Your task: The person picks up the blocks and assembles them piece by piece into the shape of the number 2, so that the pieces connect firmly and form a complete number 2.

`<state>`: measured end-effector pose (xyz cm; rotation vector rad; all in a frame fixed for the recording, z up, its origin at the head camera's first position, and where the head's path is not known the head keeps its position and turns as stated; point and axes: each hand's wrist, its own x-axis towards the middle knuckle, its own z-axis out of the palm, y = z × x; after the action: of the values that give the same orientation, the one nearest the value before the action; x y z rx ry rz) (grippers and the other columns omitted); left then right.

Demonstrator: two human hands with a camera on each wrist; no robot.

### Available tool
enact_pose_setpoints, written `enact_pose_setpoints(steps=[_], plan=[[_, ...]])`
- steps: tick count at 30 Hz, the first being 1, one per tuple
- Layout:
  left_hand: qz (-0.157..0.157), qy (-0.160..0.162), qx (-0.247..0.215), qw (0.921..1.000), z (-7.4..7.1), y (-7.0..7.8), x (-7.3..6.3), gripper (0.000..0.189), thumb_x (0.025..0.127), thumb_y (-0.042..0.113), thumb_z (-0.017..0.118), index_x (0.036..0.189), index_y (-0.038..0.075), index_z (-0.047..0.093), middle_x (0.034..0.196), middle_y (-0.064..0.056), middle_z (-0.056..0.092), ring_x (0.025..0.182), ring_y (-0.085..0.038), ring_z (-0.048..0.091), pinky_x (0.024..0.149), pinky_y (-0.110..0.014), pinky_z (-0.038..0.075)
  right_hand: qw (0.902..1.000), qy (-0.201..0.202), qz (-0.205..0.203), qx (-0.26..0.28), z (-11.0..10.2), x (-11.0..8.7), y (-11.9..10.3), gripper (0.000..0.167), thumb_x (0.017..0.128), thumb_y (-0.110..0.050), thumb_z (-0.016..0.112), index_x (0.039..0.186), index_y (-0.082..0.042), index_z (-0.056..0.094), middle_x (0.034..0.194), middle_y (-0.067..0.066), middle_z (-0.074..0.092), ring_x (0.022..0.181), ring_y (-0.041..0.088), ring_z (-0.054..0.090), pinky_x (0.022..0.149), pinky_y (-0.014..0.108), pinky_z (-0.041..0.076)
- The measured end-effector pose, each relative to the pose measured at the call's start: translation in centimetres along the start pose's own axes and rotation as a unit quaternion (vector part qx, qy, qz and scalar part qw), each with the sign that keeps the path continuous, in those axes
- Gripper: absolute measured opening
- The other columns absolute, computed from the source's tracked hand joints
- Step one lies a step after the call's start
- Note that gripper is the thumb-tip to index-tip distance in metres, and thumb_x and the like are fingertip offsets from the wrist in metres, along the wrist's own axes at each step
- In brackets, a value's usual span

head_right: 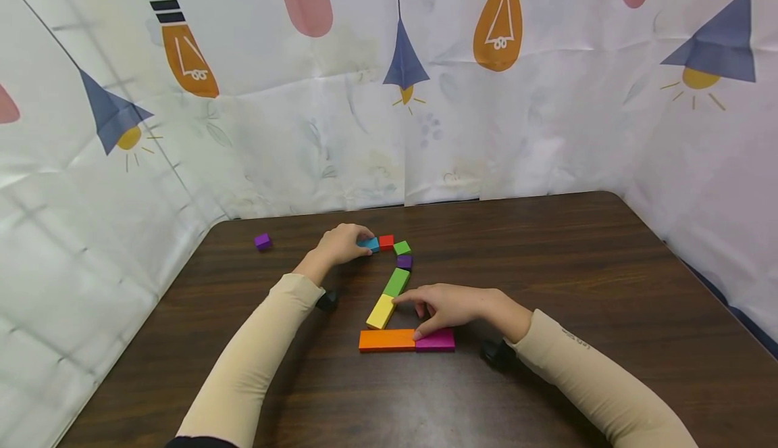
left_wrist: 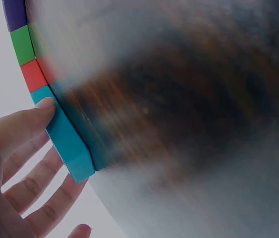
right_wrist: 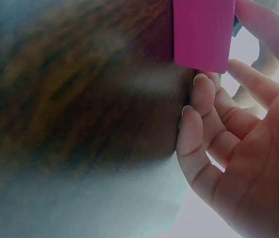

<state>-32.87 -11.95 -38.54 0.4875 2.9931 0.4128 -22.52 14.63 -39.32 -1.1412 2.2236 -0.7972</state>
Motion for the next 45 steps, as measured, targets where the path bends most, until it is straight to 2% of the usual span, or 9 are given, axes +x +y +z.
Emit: enact_pose_setpoints(steps=[3, 7, 13, 16, 23, 26, 34, 40, 45], plan=[[0.002, 0.002, 0.001, 1.0, -0.1, 0.1, -0.1, 0.036, 0.094, 0.027, 0.078, 0.128, 0.014, 0.073, 0.122, -0.008, 0.07, 0.108, -0.029, 0.065, 0.094, -0.053, 0.048, 0.9999, -0.002, -0.014, -0.006, -0.1, 0.1, 0.5, 0.065, 0.095, -0.033, 0.076, 0.151, -0.012, 0.05, 0.097, -0.004, 0.055, 0.076, 0.007, 0.049, 0.068, 0.025, 0.043], [0.002, 0.002, 0.002, 1.0, 0.0, 0.1, 0.0, 0.036, 0.094, 0.027, 0.077, 0.127, 0.014, 0.073, 0.122, -0.008, 0.07, 0.108, -0.028, 0.065, 0.093, -0.052, 0.049, 0.9988, 0.0, -0.047, -0.012, 0.5, 0.9, 3.4, 0.067, 0.095, -0.04, 0.075, 0.153, -0.017, 0.048, 0.098, -0.005, 0.055, 0.076, 0.01, 0.05, 0.066, 0.027, 0.044], [0.003, 0.0, 0.0, 1.0, 0.0, 0.0, -0.1, 0.036, 0.095, 0.026, 0.077, 0.128, 0.014, 0.072, 0.125, -0.008, 0.069, 0.112, -0.029, 0.065, 0.096, -0.054, 0.047, 0.999, -0.002, -0.043, -0.01, 1.6, 2.4, 8.8, 0.072, 0.09, -0.054, 0.076, 0.153, -0.04, 0.044, 0.101, -0.009, 0.058, 0.078, 0.01, 0.055, 0.065, 0.026, 0.047], [0.005, 0.001, -0.004, 1.0, -0.1, 0.0, -0.2, 0.036, 0.094, 0.025, 0.077, 0.128, 0.013, 0.072, 0.126, -0.008, 0.069, 0.114, -0.029, 0.065, 0.097, -0.055, 0.047, 0.9994, -0.004, -0.035, -0.009, 1.7, 2.5, 8.9, 0.072, 0.088, -0.058, 0.075, 0.152, -0.046, 0.043, 0.102, -0.009, 0.059, 0.08, 0.011, 0.057, 0.066, 0.027, 0.049], [0.004, 0.0, -0.015, 0.9999, -0.1, -0.2, -0.2, 0.037, 0.093, 0.025, 0.078, 0.128, 0.013, 0.072, 0.126, -0.008, 0.07, 0.114, -0.029, 0.064, 0.097, -0.055, 0.047, 0.9979, 0.003, -0.061, -0.022, 1.2, 1.4, 5.7, 0.07, 0.095, -0.043, 0.074, 0.155, -0.025, 0.044, 0.1, -0.006, 0.054, 0.078, 0.009, 0.05, 0.066, 0.026, 0.043], [0.005, -0.001, -0.018, 0.9998, -0.2, -0.3, -0.2, 0.038, 0.094, 0.026, 0.078, 0.128, 0.013, 0.071, 0.126, -0.008, 0.069, 0.115, -0.028, 0.064, 0.098, -0.055, 0.046, 0.9989, 0.004, -0.042, -0.019, 1.1, 1.3, 5.2, 0.069, 0.094, -0.045, 0.075, 0.155, -0.029, 0.046, 0.1, -0.007, 0.054, 0.078, 0.008, 0.05, 0.067, 0.024, 0.043], [0.01, 0.015, -0.028, 0.9995, -1.1, -0.9, -1.0, 0.038, 0.095, 0.027, 0.076, 0.129, 0.013, 0.07, 0.123, -0.008, 0.069, 0.113, -0.028, 0.064, 0.095, -0.054, 0.049, 0.9986, 0.0, -0.052, -0.012, 1.3, 1.7, 6.6, 0.07, 0.095, -0.046, 0.073, 0.155, -0.027, 0.045, 0.1, -0.008, 0.054, 0.077, 0.007, 0.049, 0.065, 0.026, 0.043], [0.015, 0.042, -0.021, 0.9988, -1.5, -1.7, -1.9, 0.032, 0.099, 0.025, 0.072, 0.128, 0.014, 0.071, 0.119, -0.008, 0.069, 0.106, -0.028, 0.065, 0.088, -0.049, 0.053, 0.9994, -0.004, -0.031, -0.014, 1.7, 2.5, 8.7, 0.071, 0.09, -0.057, 0.074, 0.152, -0.044, 0.043, 0.101, -0.009, 0.058, 0.078, 0.011, 0.055, 0.065, 0.026, 0.047], [0.021, 0.075, -0.033, 0.9964, -1.9, -2.4, -2.6, 0.029, 0.1, 0.022, 0.069, 0.127, 0.013, 0.071, 0.117, -0.007, 0.071, 0.106, -0.029, 0.066, 0.089, -0.051, 0.052, 0.9995, -0.004, -0.026, -0.016, 1.7, 2.6, 9.1, 0.073, 0.087, -0.058, 0.076, 0.152, -0.046, 0.043, 0.101, -0.008, 0.059, 0.078, 0.012, 0.055, 0.065, 0.027, 0.047]])
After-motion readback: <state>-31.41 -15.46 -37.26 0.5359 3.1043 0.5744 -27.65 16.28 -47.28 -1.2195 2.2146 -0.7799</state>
